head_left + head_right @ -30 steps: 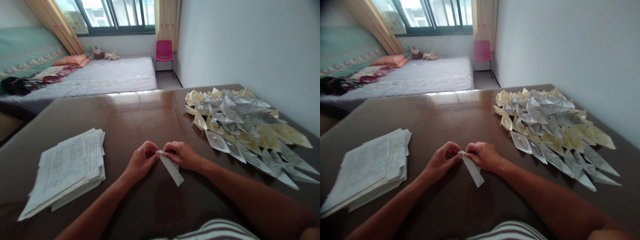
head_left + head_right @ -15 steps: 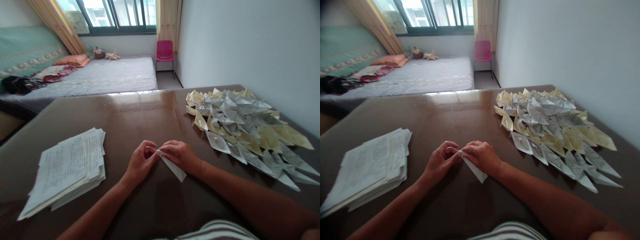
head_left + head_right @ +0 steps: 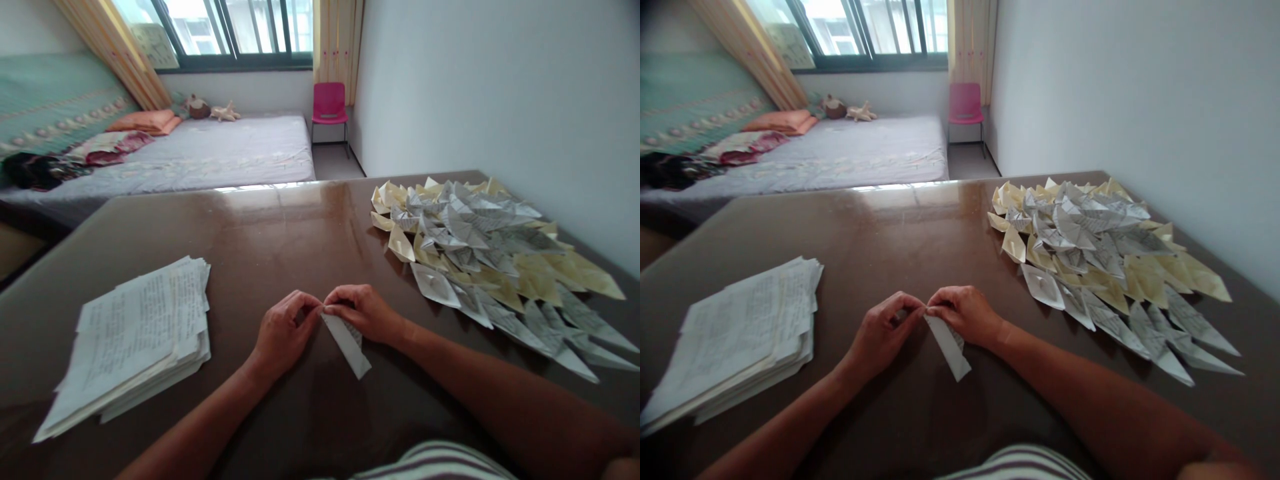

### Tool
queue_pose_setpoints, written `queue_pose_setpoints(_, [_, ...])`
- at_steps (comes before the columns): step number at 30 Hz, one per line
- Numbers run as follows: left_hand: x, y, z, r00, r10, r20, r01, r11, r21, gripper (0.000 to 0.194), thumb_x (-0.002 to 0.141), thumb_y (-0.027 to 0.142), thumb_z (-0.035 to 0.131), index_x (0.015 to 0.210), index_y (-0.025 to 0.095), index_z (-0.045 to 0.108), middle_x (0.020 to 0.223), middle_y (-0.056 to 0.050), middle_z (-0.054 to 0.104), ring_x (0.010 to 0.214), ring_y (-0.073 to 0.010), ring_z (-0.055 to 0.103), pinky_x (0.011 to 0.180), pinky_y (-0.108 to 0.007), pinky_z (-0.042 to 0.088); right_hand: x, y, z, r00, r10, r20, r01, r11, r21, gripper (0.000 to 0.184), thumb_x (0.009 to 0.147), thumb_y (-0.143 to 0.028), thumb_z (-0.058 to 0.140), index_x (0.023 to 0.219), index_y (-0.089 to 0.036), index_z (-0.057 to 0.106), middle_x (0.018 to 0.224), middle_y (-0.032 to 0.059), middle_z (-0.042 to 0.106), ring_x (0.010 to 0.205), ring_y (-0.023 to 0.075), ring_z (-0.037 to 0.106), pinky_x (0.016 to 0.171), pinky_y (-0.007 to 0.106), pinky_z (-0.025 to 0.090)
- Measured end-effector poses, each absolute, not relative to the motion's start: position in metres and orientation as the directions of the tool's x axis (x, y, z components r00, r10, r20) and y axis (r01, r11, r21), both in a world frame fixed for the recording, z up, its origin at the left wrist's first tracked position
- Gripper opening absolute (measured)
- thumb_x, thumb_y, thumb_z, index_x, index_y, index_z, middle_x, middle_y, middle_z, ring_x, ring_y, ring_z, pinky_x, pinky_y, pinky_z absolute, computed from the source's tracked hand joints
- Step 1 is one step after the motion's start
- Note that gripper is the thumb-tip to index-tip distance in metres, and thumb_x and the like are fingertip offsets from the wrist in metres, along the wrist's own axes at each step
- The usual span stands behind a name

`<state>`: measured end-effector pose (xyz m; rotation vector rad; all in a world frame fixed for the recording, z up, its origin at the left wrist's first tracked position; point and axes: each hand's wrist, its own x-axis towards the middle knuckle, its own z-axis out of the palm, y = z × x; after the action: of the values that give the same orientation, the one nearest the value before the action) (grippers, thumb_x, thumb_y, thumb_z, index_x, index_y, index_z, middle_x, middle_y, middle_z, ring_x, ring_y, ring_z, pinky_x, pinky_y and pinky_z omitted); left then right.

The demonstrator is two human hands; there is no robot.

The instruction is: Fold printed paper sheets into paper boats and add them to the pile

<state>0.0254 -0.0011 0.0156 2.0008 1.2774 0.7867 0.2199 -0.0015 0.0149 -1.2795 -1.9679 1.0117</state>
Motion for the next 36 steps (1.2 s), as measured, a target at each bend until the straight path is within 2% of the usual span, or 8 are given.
queue_pose_setpoints(4, [0.026,-0.002,0.018,0.309,0.946,0.093,0.564,-0.261,0.783,0.018,0.087,0.035,0.056,0.082,0.019,0.063,0.077,-0.001,0.065,0.07,-0.0135,0.057,0.059,-0.022,0.042,0.22,-0.002,0.015,-0.417,0.894,0.163,0.526,0.383,-0.76,0.022,0.091,-0.033,0.053,0.085,-0.02,0.07,0.082,0.0033,0.068,0.079,0.015,0.059,0.071,0.025,0.042])
queue_pose_setpoints(7, [0.027,-0.001,0.018,0.31,0.95,0.036,0.474,-0.187,0.861,0.022,0.087,0.038,0.056,0.083,0.018,0.062,0.075,-0.001,0.063,0.067,-0.0126,0.056,0.056,-0.021,0.042,0.22,0.0,0.016,-0.424,0.884,0.195,0.497,0.408,-0.766,0.024,0.091,-0.033,0.053,0.078,-0.019,0.067,0.076,0.0027,0.065,0.077,0.0146,0.056,0.071,0.025,0.041])
queue_pose_setpoints(11, [0.029,-0.001,0.017,0.4,0.911,-0.097,0.26,-0.011,0.966,0.028,0.089,0.045,0.052,0.091,0.017,0.055,0.074,0.0,0.059,0.063,-0.0117,0.055,0.05,-0.02,0.045,0.221,0.004,0.017,-0.335,0.933,0.132,0.355,0.255,-0.899,0.025,0.09,-0.036,0.055,0.075,-0.018,0.065,0.071,-0.0003,0.059,0.071,0.0125,0.052,0.067,0.024,0.039])
queue_pose_setpoints(14, [0.031,-0.002,0.014,0.525,0.836,-0.16,0.152,0.093,0.984,0.031,0.086,0.045,0.056,0.094,0.016,0.052,0.079,-0.002,0.061,0.069,-0.0131,0.057,0.049,-0.02,0.048,0.22,0.005,0.018,-0.259,0.962,0.08,0.139,0.119,-0.983,0.029,0.088,-0.041,0.057,0.074,-0.017,0.063,0.071,-0.0014,0.055,0.07,0.0114,0.049,0.066,0.023,0.038])
queue_pose_setpoints(17, [0.032,-0.003,0.013,0.604,0.773,-0.193,0.109,0.16,0.981,0.033,0.085,0.043,0.059,0.101,0.015,0.051,0.085,-0.004,0.061,0.072,-0.0128,0.056,0.051,-0.02,0.048,0.219,0.004,0.019,-0.264,0.964,0.04,-0.072,0.022,-0.997,0.03,0.084,-0.045,0.061,0.077,-0.016,0.063,0.072,-0.0021,0.053,0.07,0.0104,0.047,0.066,0.023,0.038])
queue_pose_setpoints(20, [0.032,-0.003,0.015,0.652,0.732,-0.195,0.057,0.209,0.976,0.038,0.084,0.042,0.061,0.109,0.016,0.05,0.09,-0.004,0.06,0.075,-0.0126,0.057,0.054,-0.02,0.049,0.218,0.003,0.02,-0.314,0.949,-0.039,-0.192,-0.104,-0.976,0.032,0.081,-0.048,0.064,0.079,-0.016,0.063,0.07,-0.0034,0.053,0.065,0.009,0.045,0.063,0.022,0.037])
queue_pose_setpoints(29, [0.032,-0.005,0.02,0.717,0.671,-0.185,-0.015,0.281,0.959,0.042,0.084,0.039,0.063,0.119,0.019,0.051,0.1,-0.007,0.061,0.086,-0.0153,0.06,0.064,-0.023,0.052,0.219,0.002,0.016,-0.376,0.921,-0.098,-0.284,-0.215,-0.934,0.03,0.079,-0.047,0.067,0.08,-0.018,0.064,0.073,-0.0022,0.056,0.066,0.0093,0.048,0.061,0.02,0.04])
queue_pose_setpoints(36, [0.033,-0.007,0.026,0.729,0.655,-0.199,-0.012,0.302,0.953,0.046,0.086,0.044,0.059,0.124,0.019,0.053,0.095,-0.006,0.065,0.085,-0.0179,0.063,0.072,-0.028,0.054,0.216,0.001,0.014,-0.392,0.908,-0.145,-0.317,-0.282,-0.906,0.033,0.076,-0.05,0.069,0.08,-0.018,0.063,0.073,-0.0026,0.058,0.064,0.0093,0.051,0.061,0.021,0.041])
